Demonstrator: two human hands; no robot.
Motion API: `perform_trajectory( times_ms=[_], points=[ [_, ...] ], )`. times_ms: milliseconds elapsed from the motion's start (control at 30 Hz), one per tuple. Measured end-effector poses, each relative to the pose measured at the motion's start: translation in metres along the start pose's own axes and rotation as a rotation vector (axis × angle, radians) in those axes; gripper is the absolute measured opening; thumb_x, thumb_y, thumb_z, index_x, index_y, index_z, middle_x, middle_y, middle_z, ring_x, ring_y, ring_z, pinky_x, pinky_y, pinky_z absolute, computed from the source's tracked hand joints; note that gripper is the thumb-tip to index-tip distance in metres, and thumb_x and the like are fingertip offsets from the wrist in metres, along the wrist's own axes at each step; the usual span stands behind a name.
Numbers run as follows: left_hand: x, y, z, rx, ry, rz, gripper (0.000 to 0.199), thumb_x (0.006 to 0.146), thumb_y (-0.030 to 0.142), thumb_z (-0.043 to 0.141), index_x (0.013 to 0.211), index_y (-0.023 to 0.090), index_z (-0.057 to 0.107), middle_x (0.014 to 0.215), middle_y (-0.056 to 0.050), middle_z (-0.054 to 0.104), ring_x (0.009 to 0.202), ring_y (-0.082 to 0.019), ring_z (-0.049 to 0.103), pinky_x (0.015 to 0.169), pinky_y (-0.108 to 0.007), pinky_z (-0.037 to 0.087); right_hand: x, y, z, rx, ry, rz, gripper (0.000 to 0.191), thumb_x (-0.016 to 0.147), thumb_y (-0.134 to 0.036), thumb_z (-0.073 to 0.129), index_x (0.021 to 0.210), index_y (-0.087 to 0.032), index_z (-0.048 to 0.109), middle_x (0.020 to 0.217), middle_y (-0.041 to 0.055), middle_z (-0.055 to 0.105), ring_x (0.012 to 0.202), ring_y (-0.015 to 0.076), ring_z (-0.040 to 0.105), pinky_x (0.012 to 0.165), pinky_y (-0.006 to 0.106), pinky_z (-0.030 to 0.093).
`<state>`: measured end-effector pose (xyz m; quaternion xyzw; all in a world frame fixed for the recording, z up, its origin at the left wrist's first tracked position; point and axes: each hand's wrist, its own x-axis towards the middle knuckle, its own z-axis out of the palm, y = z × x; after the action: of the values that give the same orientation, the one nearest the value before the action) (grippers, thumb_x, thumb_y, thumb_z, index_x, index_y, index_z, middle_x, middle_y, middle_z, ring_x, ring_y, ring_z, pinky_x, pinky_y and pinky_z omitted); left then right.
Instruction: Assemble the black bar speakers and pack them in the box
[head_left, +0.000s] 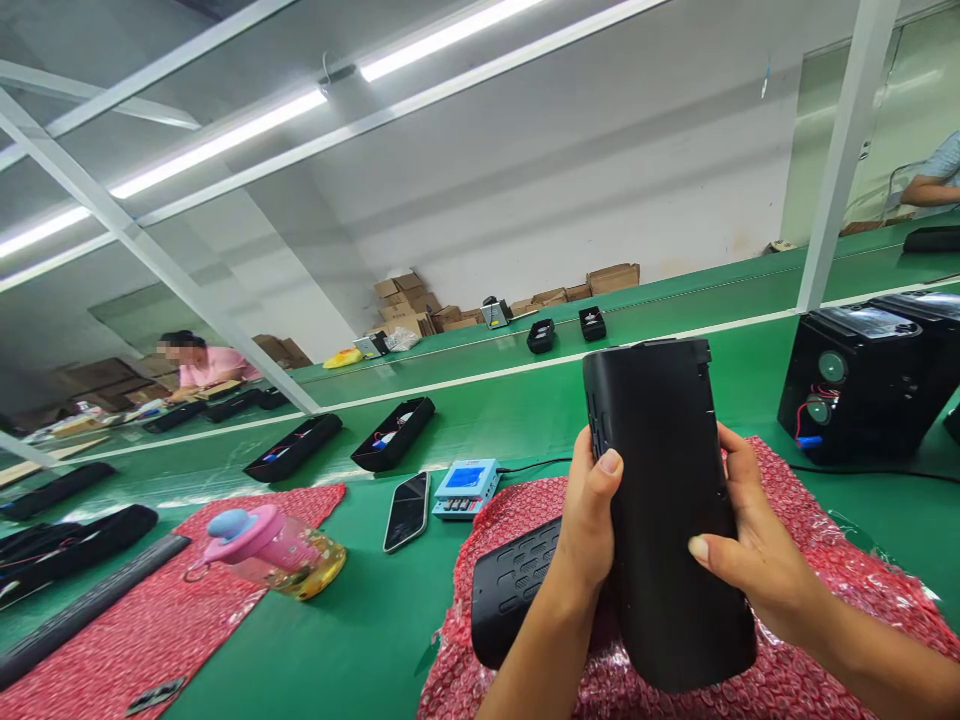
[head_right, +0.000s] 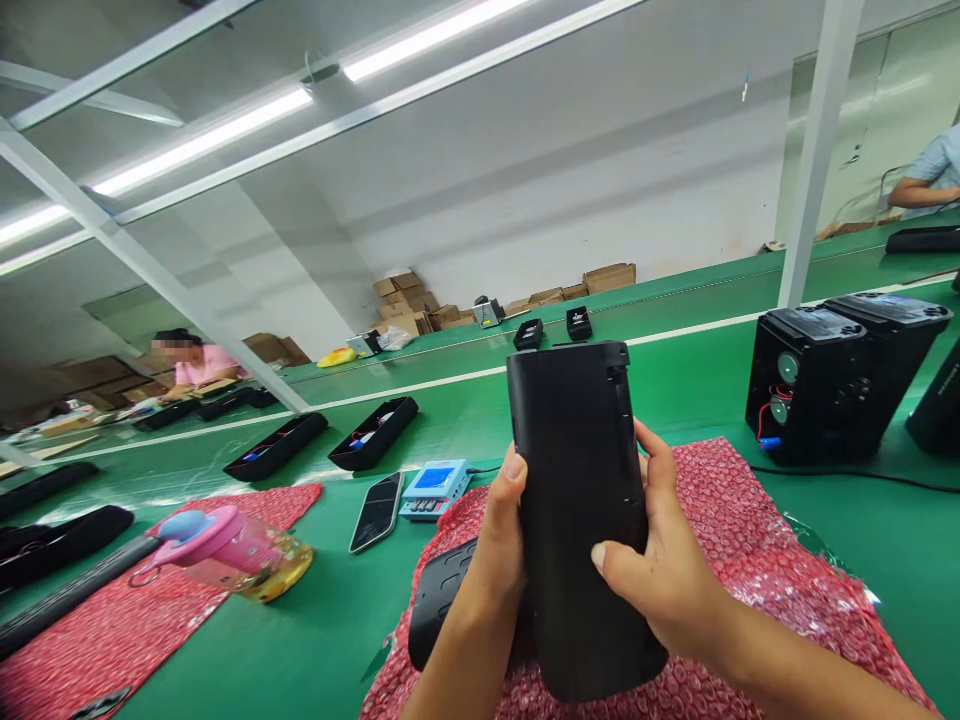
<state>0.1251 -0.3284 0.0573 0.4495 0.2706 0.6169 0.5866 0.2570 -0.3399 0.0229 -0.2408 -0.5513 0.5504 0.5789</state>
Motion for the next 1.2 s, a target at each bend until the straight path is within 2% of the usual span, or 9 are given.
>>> perform_trajectory(
  times_ms=[167, 300, 400, 500, 633, 800, 900, 1033, 1200],
  points=[
    [0.001, 0.002, -0.002, -0.027, 0.001, -0.019, 0.050, 0.079, 0.048, 0.059, 0.120, 0.020, 0.051, 0.118, -0.008, 0.062, 0.106, -0.027, 0.060, 0.095, -0.040, 0.044, 0.003, -0.004, -0.003, -0.066, -0.081, -0.020, 0.074, 0.081, -0.042, 0.058, 0.138, -0.038, 0.011, 0.138, 0.0068, 0.037, 0.117, 0.0238, 0.050, 0.089, 0.039, 0.052],
    [0.005, 0.003, -0.005, -0.021, 0.021, -0.009, 0.054, 0.077, 0.049, 0.062, 0.119, 0.019, 0.050, 0.117, -0.009, 0.062, 0.109, -0.029, 0.058, 0.096, -0.041, 0.044, 0.009, -0.013, -0.014, -0.333, -0.138, -0.023, 0.082, 0.078, -0.049, 0.063, 0.142, -0.037, 0.013, 0.143, 0.0061, 0.034, 0.123, 0.0261, 0.045, 0.097, 0.043, 0.046],
    [0.005, -0.002, -0.001, 0.094, 0.071, 0.021, 0.071, 0.068, 0.050, 0.072, 0.125, 0.019, 0.040, 0.120, -0.011, 0.059, 0.112, -0.029, 0.057, 0.097, -0.042, 0.043, 0.013, -0.018, -0.020, -0.526, -0.079, -0.031, 0.083, 0.070, -0.058, 0.068, 0.138, -0.031, 0.031, 0.139, 0.0088, 0.039, 0.123, 0.0310, 0.044, 0.098, 0.047, 0.045],
    [0.001, -0.010, 0.009, 0.190, 0.056, 0.028, 0.086, 0.070, 0.053, 0.070, 0.134, 0.020, 0.023, 0.136, -0.014, 0.047, 0.124, -0.027, 0.047, 0.105, -0.040, 0.037, 0.017, -0.020, -0.026, -0.612, 0.056, -0.033, 0.101, 0.057, -0.058, 0.078, 0.138, -0.024, 0.028, 0.131, 0.0139, 0.046, 0.118, 0.0336, 0.048, 0.095, 0.050, 0.046],
    [-0.003, -0.010, 0.013, 0.272, -0.122, -0.005, 0.092, 0.080, 0.061, 0.053, 0.143, 0.020, 0.002, 0.151, -0.014, 0.026, 0.138, -0.025, 0.029, 0.113, -0.039, 0.026, 0.027, -0.027, -0.041, -0.619, 0.122, -0.012, 0.100, 0.051, -0.055, 0.082, 0.133, -0.022, 0.036, 0.122, 0.0127, 0.054, 0.109, 0.0332, 0.055, 0.091, 0.048, 0.049],
    [0.001, 0.007, -0.030, 1.038, -0.302, -0.141, 0.089, 0.079, 0.061, 0.052, 0.147, 0.019, 0.012, 0.150, -0.013, 0.029, 0.139, -0.027, 0.025, 0.114, -0.046, 0.020, 0.039, -0.041, -0.062, -0.662, 0.145, -0.026, 0.094, 0.048, -0.055, 0.083, 0.128, -0.022, 0.047, 0.115, 0.0101, 0.060, 0.101, 0.0326, 0.058, 0.089, 0.049, 0.049],
    [-0.001, 0.009, -0.066, 1.599, -0.347, -0.303, 0.107, 0.058, 0.058, 0.074, 0.145, 0.022, 0.022, 0.151, -0.013, 0.029, 0.139, -0.036, 0.022, 0.112, -0.053, 0.020, 0.045, -0.045, -0.071, -0.766, 0.265, -0.068, 0.101, 0.043, -0.057, 0.084, 0.130, -0.023, 0.046, 0.119, 0.0097, 0.058, 0.106, 0.0348, 0.055, 0.095, 0.053, 0.044],
    [-0.005, 0.002, -0.091, 1.717, -0.454, -0.407, 0.122, 0.043, 0.056, 0.081, 0.145, 0.027, 0.022, 0.143, -0.011, 0.042, 0.126, -0.035, 0.043, 0.104, -0.048, 0.036, 0.054, -0.041, -0.081, -0.653, 0.308, -0.013, 0.086, 0.042, -0.052, 0.084, 0.117, -0.025, 0.055, 0.112, 0.0076, 0.061, 0.103, 0.0344, 0.056, 0.093, 0.050, 0.046],
    [-0.004, -0.001, -0.086, 1.734, -0.462, -0.413, 0.124, 0.039, 0.046, 0.084, 0.145, 0.028, 0.022, 0.141, -0.011, 0.044, 0.121, -0.035, 0.047, 0.100, -0.045, 0.040, 0.062, -0.027, -0.082, -0.318, 0.234, 0.147, 0.069, 0.047, -0.043, 0.083, 0.105, -0.018, 0.057, 0.102, 0.0086, 0.064, 0.091, 0.0303, 0.062, 0.080, 0.044, 0.052]
  ],
)
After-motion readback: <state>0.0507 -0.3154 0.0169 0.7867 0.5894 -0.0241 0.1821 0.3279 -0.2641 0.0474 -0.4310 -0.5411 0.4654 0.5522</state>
